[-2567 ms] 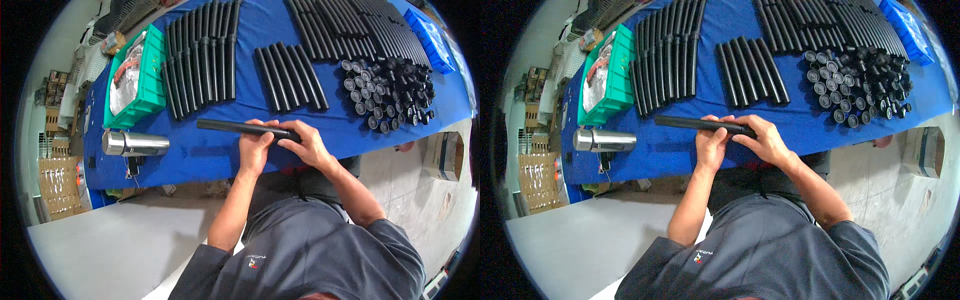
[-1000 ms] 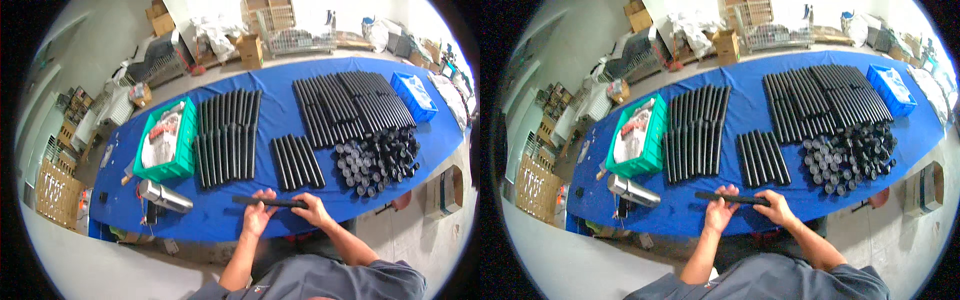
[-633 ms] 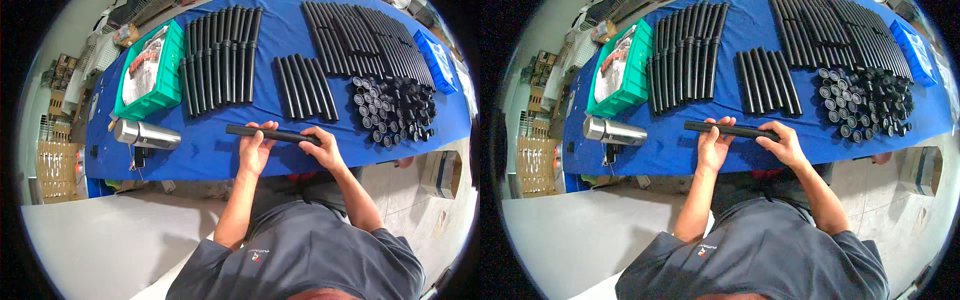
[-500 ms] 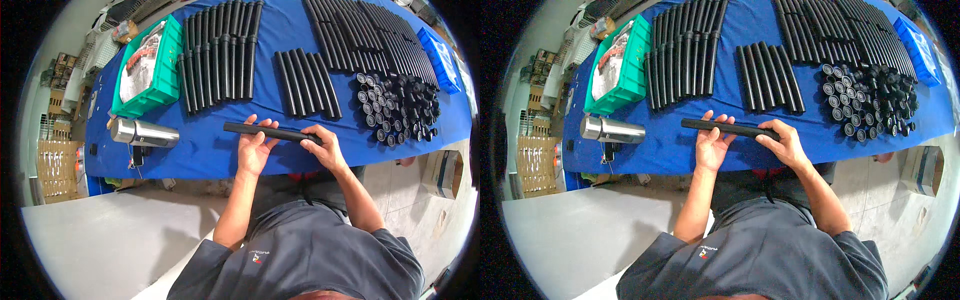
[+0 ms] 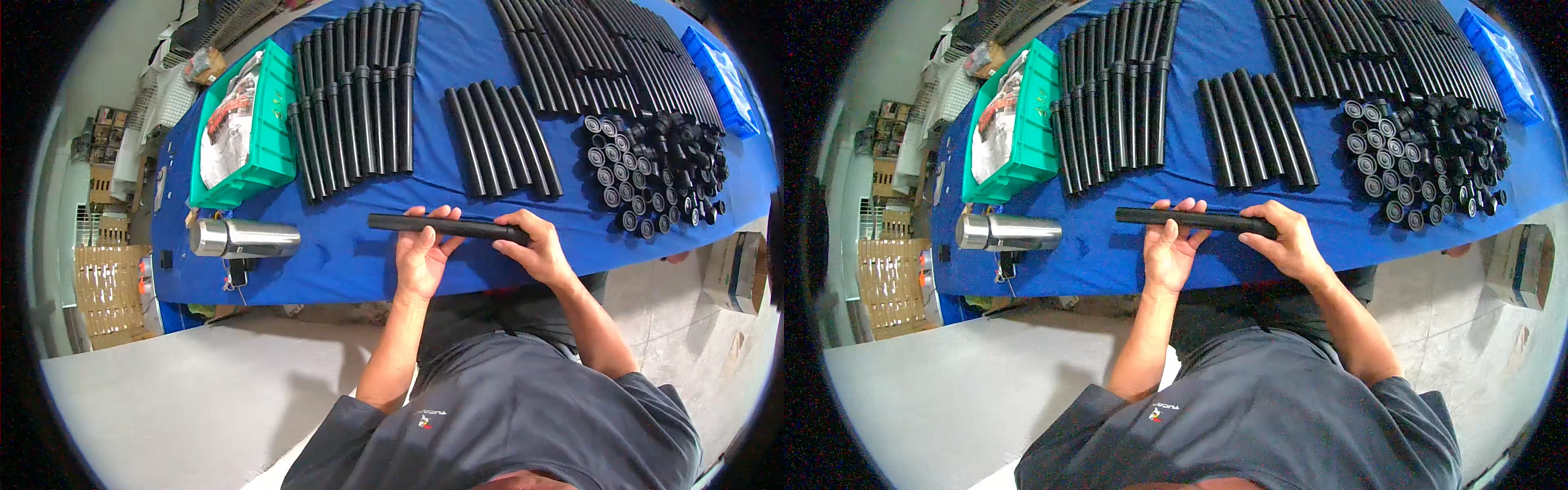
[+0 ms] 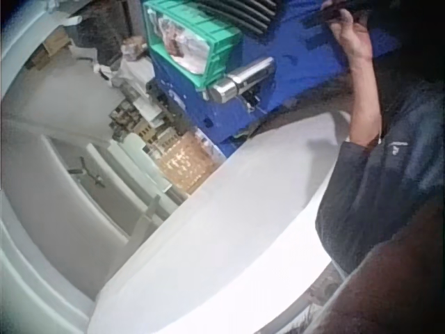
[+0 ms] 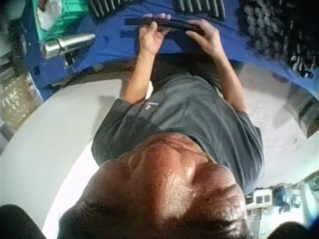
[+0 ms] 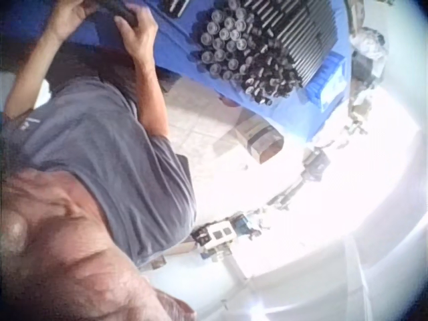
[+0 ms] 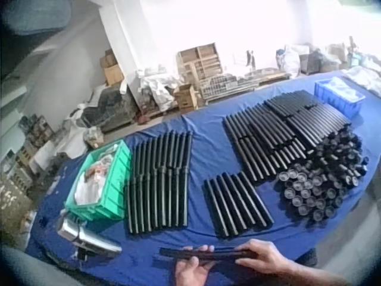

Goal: Insert a black plastic cap onto the end of a black plastic pipe.

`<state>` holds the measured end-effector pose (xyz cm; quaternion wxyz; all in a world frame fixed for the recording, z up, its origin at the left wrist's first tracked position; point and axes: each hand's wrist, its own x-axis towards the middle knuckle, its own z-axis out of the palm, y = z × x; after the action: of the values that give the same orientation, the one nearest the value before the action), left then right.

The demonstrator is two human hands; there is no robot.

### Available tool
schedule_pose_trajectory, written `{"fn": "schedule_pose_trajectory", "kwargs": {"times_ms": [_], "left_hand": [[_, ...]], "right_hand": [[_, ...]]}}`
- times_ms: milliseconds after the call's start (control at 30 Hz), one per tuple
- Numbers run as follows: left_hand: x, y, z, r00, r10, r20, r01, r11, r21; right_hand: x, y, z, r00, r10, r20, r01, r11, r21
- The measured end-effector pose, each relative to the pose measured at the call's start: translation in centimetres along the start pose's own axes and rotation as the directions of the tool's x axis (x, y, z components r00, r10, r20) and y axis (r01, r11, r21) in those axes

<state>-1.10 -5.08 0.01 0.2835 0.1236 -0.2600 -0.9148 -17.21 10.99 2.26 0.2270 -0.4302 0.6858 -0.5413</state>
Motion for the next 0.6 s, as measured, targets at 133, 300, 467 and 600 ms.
{"fn": "schedule_pose_trajectory", "kwargs": {"times_ms": [133,300,467,600], "left_hand": [[0.0,0.0,-0.1,0.999,-0.005,-0.038,0.005,1.0,-0.002],[0.2,-0.4,-1.1,0.998,0.008,0.069,-0.008,1.0,0.002],[0.1,0.0,-1.0,0.999,-0.054,0.002,0.054,0.998,0.008],[0.2,0.6,-0.6,0.996,-0.083,0.011,0.083,0.996,-0.016]], "right_hand": [[0.0,-0.3,0.2,0.987,0.147,0.063,-0.148,0.989,0.009],[0.1,-0.5,0.3,1.0,0.016,-0.017,-0.017,1.0,-0.025],[0.1,-0.4,0.5,0.996,0.084,-0.021,-0.085,0.995,-0.058],[0.3,-0.8,0.9,0.998,0.064,-0.024,-0.065,0.997,-0.035]]}}
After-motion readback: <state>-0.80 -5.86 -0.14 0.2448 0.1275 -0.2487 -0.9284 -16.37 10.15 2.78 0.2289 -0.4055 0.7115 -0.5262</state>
